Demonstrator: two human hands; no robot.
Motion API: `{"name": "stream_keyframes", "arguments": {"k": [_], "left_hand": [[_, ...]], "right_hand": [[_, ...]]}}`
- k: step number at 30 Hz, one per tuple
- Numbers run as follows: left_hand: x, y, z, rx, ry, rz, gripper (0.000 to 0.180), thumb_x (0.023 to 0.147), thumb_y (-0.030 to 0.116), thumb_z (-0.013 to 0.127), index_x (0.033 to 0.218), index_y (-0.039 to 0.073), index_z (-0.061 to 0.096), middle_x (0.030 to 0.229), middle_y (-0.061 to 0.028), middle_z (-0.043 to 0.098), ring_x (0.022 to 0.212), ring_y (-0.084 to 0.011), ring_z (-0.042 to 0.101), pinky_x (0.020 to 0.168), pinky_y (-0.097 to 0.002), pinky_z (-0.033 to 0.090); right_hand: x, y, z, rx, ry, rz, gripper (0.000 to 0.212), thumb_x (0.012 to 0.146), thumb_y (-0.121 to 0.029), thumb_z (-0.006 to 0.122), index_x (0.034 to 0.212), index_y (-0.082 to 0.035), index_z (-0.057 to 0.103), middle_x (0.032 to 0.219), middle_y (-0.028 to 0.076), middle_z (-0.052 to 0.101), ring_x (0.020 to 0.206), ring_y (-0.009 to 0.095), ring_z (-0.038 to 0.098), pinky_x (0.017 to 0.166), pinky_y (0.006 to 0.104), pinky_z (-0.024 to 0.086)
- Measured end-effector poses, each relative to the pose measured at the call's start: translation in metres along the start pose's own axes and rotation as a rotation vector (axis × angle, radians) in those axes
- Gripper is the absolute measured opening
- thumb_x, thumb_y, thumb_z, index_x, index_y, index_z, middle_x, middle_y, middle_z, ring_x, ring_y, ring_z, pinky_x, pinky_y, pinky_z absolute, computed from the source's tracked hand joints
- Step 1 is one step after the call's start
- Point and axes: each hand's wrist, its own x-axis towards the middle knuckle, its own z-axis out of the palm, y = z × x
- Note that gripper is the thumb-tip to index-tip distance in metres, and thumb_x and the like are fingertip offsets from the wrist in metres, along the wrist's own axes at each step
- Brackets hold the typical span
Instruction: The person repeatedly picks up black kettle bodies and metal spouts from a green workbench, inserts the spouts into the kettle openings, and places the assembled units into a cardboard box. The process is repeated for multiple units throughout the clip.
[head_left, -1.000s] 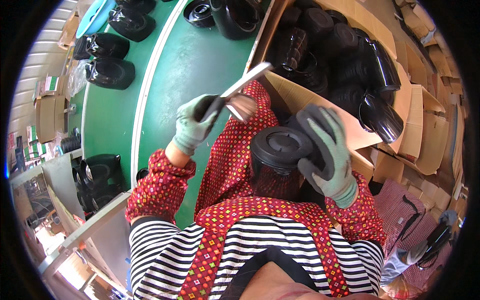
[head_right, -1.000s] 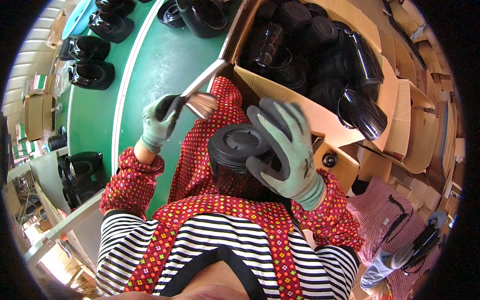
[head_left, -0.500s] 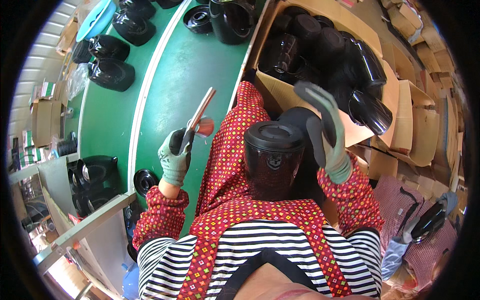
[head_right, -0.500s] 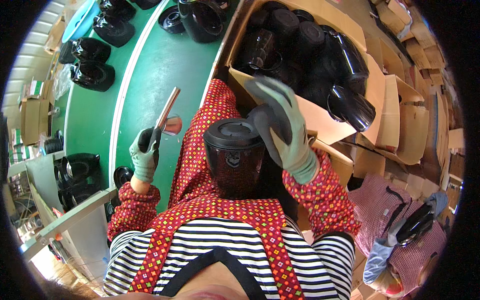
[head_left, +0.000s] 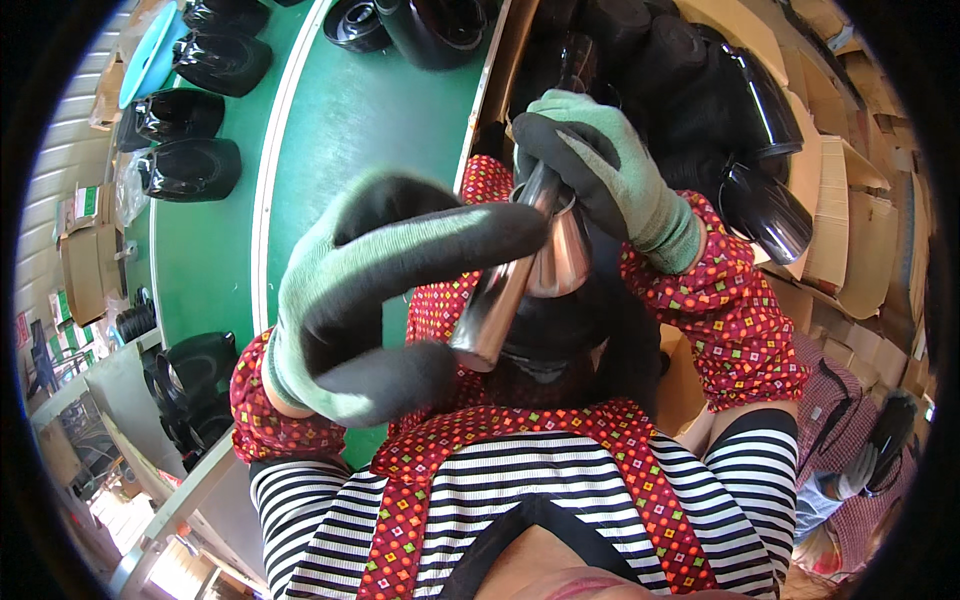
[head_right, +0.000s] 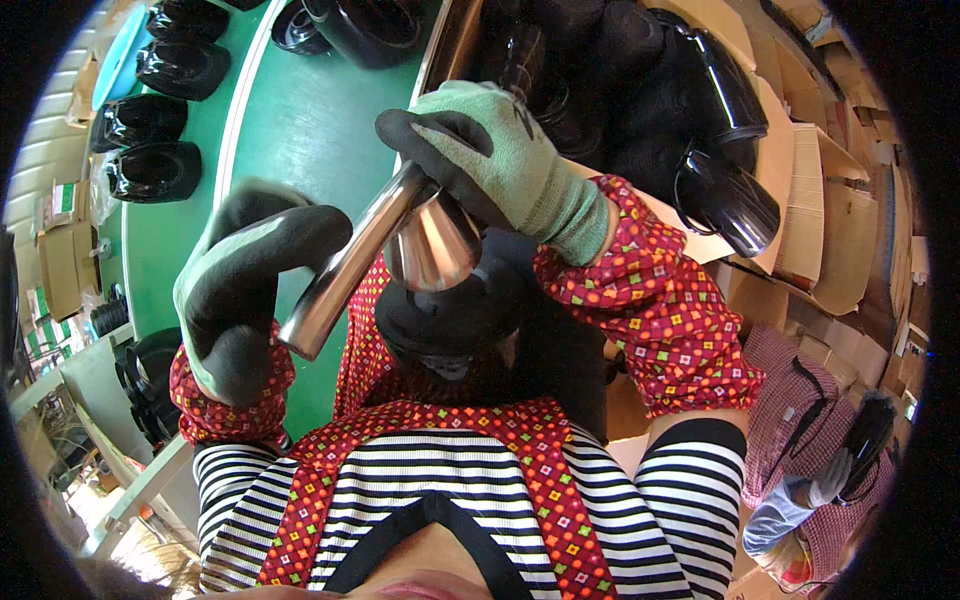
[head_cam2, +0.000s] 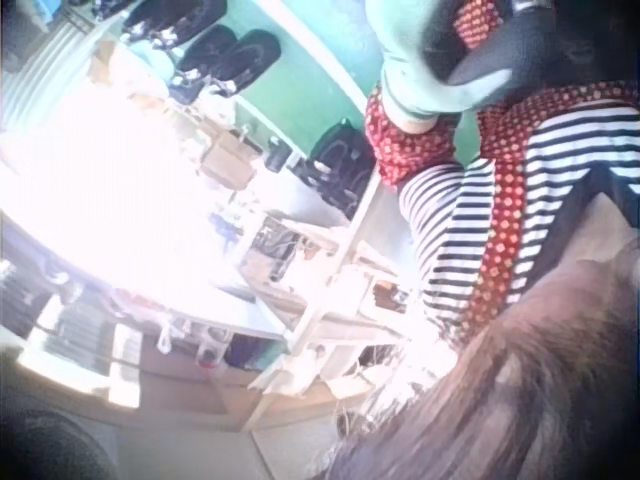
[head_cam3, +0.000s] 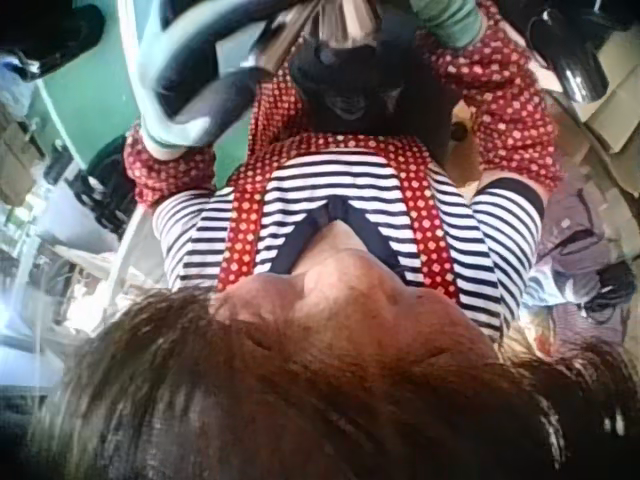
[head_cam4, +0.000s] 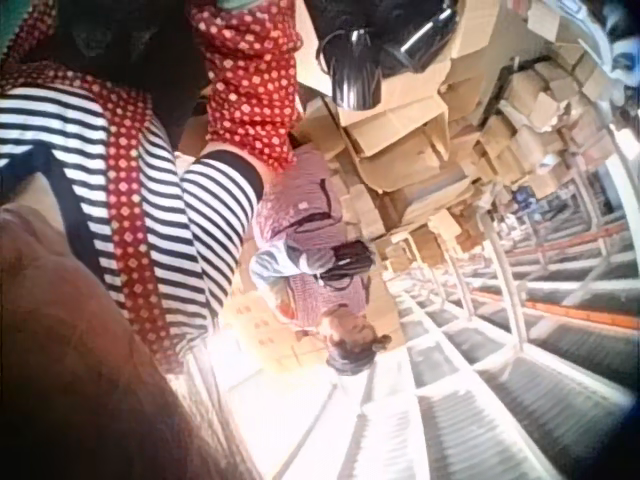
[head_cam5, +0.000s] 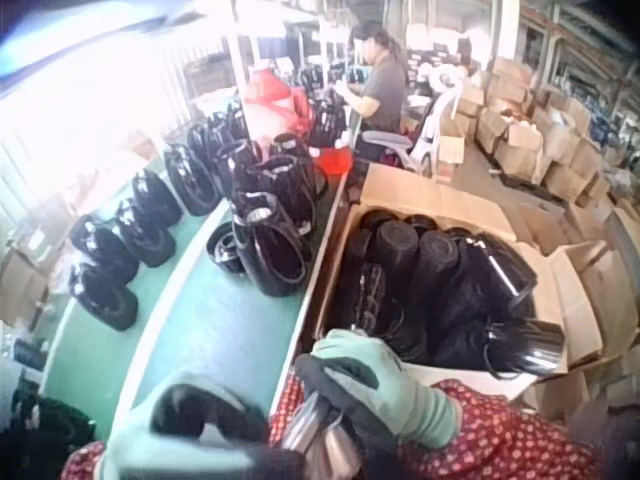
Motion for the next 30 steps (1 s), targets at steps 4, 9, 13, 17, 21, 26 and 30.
{"name": "stream_keyframes", "arguments": {"k": [4,9,13,17,21,26,30], "left_hand": [[0.033,-0.043,0.02,0.039,-0.052,0.414,0.062,0.103,0.057,0.058,0.114,-0.002,0.076,0.121,-0.0288,0.068,0.117,-0.0448,0.065,0.102,-0.0585,0.05],[0.026,-0.053,0.031,-0.126,-0.145,0.338,0.06,0.106,0.051,0.057,0.107,-0.006,0.076,0.11,-0.0276,0.073,0.11,-0.0491,0.069,0.1,-0.0629,0.051],[0.013,-0.061,0.031,-0.397,-0.161,0.164,0.029,0.094,0.012,0.067,0.119,-0.001,0.074,0.122,-0.0224,0.071,0.125,-0.0469,0.063,0.114,-0.0601,0.042],[0.003,-0.073,0.046,-0.476,-0.107,0.21,0.03,0.094,0.014,0.07,0.119,-0.002,0.074,0.123,-0.0228,0.07,0.126,-0.048,0.062,0.114,-0.0596,0.042],[0.017,-0.033,0.06,-0.223,-0.11,0.123,0.032,0.092,0.015,0.071,0.119,-0.002,0.073,0.124,-0.0234,0.07,0.124,-0.0462,0.063,0.112,-0.0591,0.044],[0.023,-0.033,0.072,-0.2,-0.104,0.135,0.033,0.089,0.015,0.073,0.118,0.0,0.074,0.122,-0.0208,0.07,0.12,-0.0438,0.065,0.108,-0.0577,0.048],[0.026,-0.028,0.065,-0.149,-0.17,0.148,0.04,0.08,0.025,0.075,0.113,0.004,0.074,0.117,-0.0151,0.07,0.115,-0.0403,0.066,0.104,-0.055,0.049]], "right_hand": [[-0.015,0.01,0.034,0.571,0.032,0.363,0.027,0.102,-0.023,0.067,0.11,0.002,0.071,0.097,0.009,0.065,0.091,0.018,0.064,0.079,0.0338,0.052],[-0.045,0.007,0.054,0.405,0.049,0.353,0.027,0.103,-0.024,0.063,0.11,0.001,0.071,0.099,0.014,0.07,0.092,0.032,0.066,0.086,0.0401,0.052],[-0.055,-0.002,0.034,0.151,-0.082,0.285,0.024,0.102,-0.018,0.063,0.115,0.001,0.07,0.106,0.015,0.071,0.101,0.035,0.065,0.095,0.0458,0.051],[-0.064,-0.015,0.035,0.013,-0.004,0.268,0.024,0.103,-0.016,0.061,0.119,-0.001,0.07,0.114,0.017,0.069,0.11,0.038,0.064,0.109,0.0493,0.045],[-0.084,0.012,0.047,0.221,-0.125,0.368,0.03,0.105,-0.017,0.059,0.13,-0.003,0.066,0.126,0.018,0.067,0.128,0.037,0.06,0.119,0.0484,0.041],[-0.109,0.037,0.07,0.209,-0.176,0.209,0.037,0.106,-0.015,0.056,0.142,-0.004,0.056,0.143,0.019,0.058,0.136,0.038,0.055,0.123,0.0516,0.036],[-0.072,0.009,0.05,0.294,-0.119,0.228,0.029,0.104,-0.016,0.058,0.127,0.0,0.062,0.129,0.019,0.064,0.131,0.038,0.057,0.122,0.0566,0.034]]}}
